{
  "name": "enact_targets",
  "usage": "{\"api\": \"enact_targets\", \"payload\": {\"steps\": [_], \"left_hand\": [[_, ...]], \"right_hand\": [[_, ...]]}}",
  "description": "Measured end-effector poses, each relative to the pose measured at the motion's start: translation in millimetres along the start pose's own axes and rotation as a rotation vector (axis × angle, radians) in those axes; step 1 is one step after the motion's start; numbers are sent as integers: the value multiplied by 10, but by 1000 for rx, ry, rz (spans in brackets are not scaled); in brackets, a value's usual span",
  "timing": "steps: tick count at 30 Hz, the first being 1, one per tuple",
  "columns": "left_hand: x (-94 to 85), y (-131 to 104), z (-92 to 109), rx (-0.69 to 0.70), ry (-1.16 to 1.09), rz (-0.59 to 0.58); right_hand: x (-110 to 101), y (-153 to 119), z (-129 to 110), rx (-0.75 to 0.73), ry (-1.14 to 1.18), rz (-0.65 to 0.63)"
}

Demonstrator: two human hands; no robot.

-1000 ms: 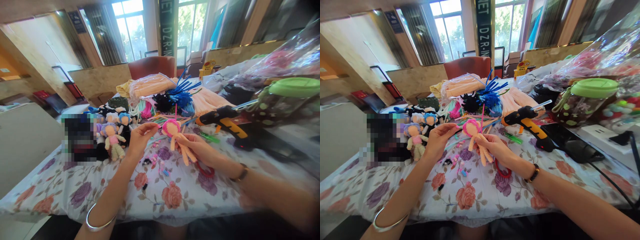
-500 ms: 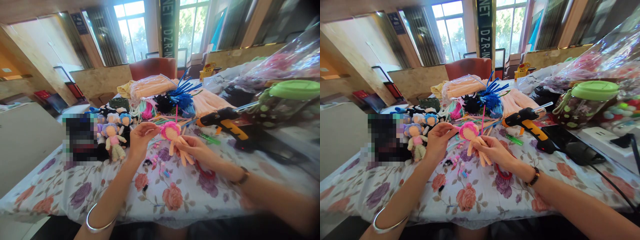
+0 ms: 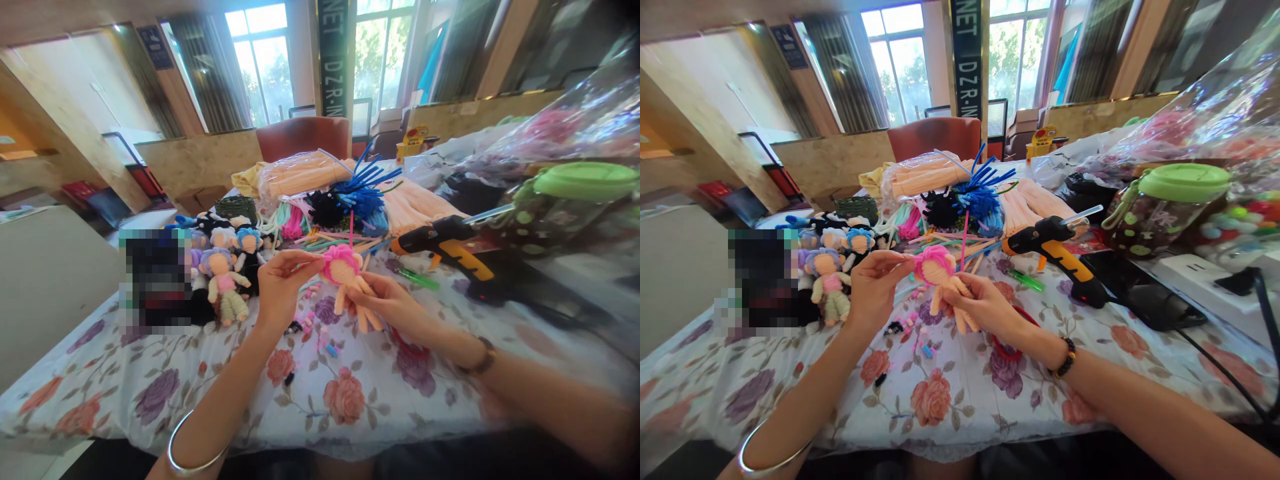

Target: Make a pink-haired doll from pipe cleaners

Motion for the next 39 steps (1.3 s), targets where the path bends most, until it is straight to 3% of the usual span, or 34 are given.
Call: {"api": "enact_targets", "payload": {"steps": [21, 31, 39], "left_hand": [[20, -7, -7, -36, -41, 37], [23, -8, -14, -36, -43, 10], [6, -5, -27, 6, -5, -34]], "right_hand": [[36, -30, -80, -43, -77, 2], [8, -21, -49, -22, -139, 77], [27, -22, -92, -58, -68, 36]]}}
Point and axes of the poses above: each hand's wrist, its own y-axis towards the middle knuckle, its own x-axis out of the palm, z = x × y, the point moved 5 cm from there along y, towards the middle knuckle, and after that the axes turned 14 degrees about x, right-handed, at the moved point
